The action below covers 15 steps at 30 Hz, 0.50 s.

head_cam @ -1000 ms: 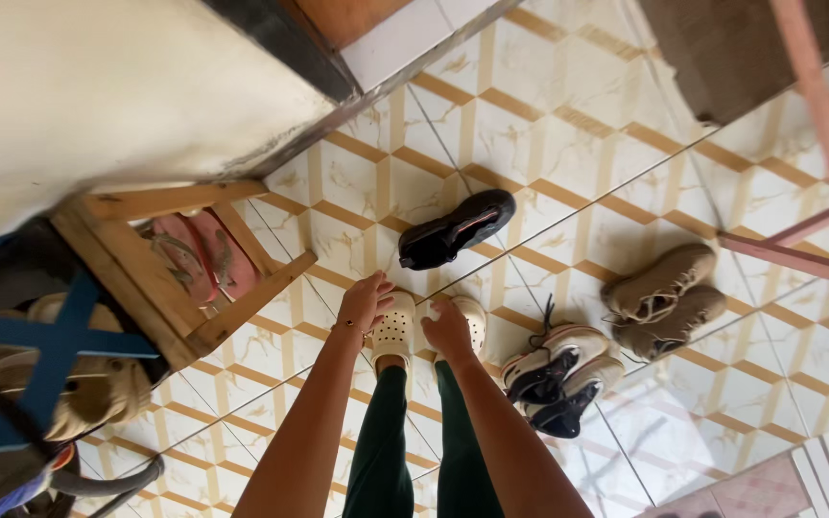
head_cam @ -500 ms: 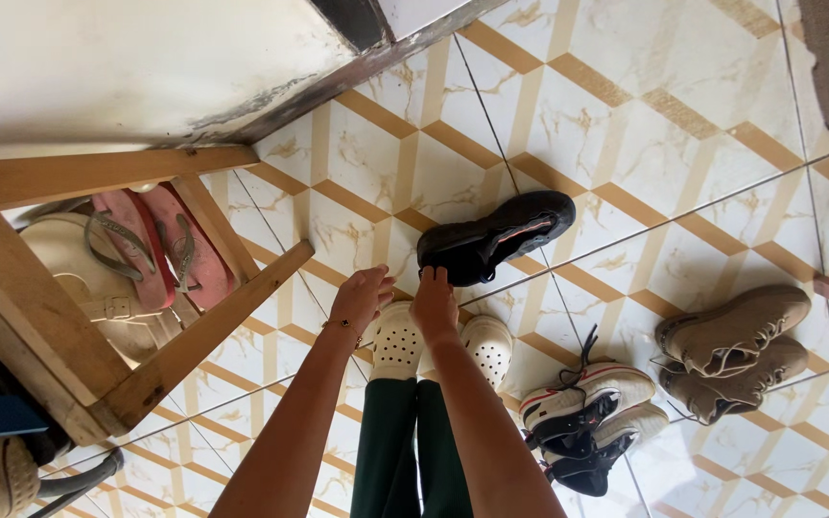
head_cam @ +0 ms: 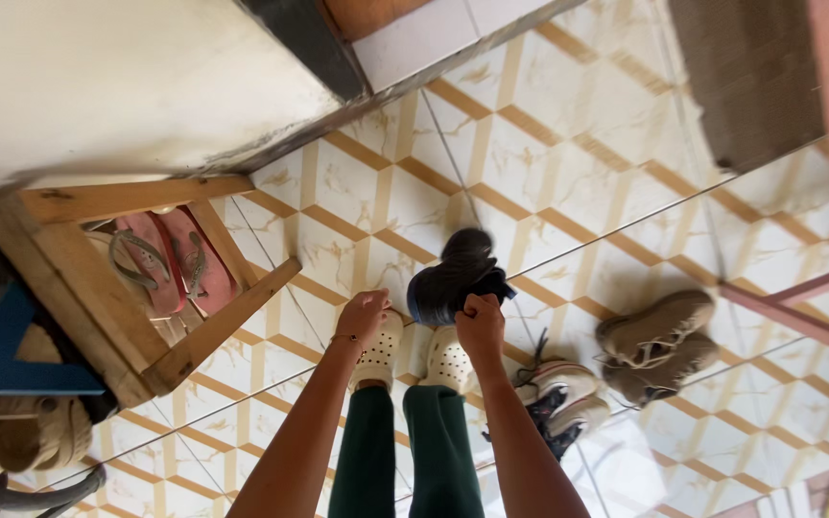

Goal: The person ties the laces of a black sneaker, then picks up and places several pairs of shoes onto a wooden shoe rack. The person handles black, blue, white, and beige shoes, arranging them on the rack.

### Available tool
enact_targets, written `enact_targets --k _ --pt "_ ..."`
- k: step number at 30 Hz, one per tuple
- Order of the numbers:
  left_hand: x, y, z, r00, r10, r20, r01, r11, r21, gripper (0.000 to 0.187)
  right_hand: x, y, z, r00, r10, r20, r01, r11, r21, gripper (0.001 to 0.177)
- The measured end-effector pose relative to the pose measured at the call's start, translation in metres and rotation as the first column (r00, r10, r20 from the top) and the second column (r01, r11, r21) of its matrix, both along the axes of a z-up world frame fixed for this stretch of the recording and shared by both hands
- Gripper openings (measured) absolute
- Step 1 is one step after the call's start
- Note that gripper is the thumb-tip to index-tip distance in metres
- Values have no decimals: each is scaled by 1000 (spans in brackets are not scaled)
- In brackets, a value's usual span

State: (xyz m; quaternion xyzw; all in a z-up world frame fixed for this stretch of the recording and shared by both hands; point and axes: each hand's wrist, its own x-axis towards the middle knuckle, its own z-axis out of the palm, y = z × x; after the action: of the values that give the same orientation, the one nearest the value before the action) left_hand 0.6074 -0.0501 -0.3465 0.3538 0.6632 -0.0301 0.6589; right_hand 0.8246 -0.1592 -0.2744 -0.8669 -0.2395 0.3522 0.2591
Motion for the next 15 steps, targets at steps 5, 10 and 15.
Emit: enact_targets --k 5,10,15 --pt "65 5 62 937 -295 -186 328 927 181 77 33 18 104 991 46 -122 -33 994 108 23" --pt "126 15 189 849 -283 -445 284 956 -66 120 14 31 201 930 356 93 -367 888 276 21" --pt "146 48 270 887 -430 -168 434 901 -16 91 11 37 273 866 341 364 -473 796 378 16"
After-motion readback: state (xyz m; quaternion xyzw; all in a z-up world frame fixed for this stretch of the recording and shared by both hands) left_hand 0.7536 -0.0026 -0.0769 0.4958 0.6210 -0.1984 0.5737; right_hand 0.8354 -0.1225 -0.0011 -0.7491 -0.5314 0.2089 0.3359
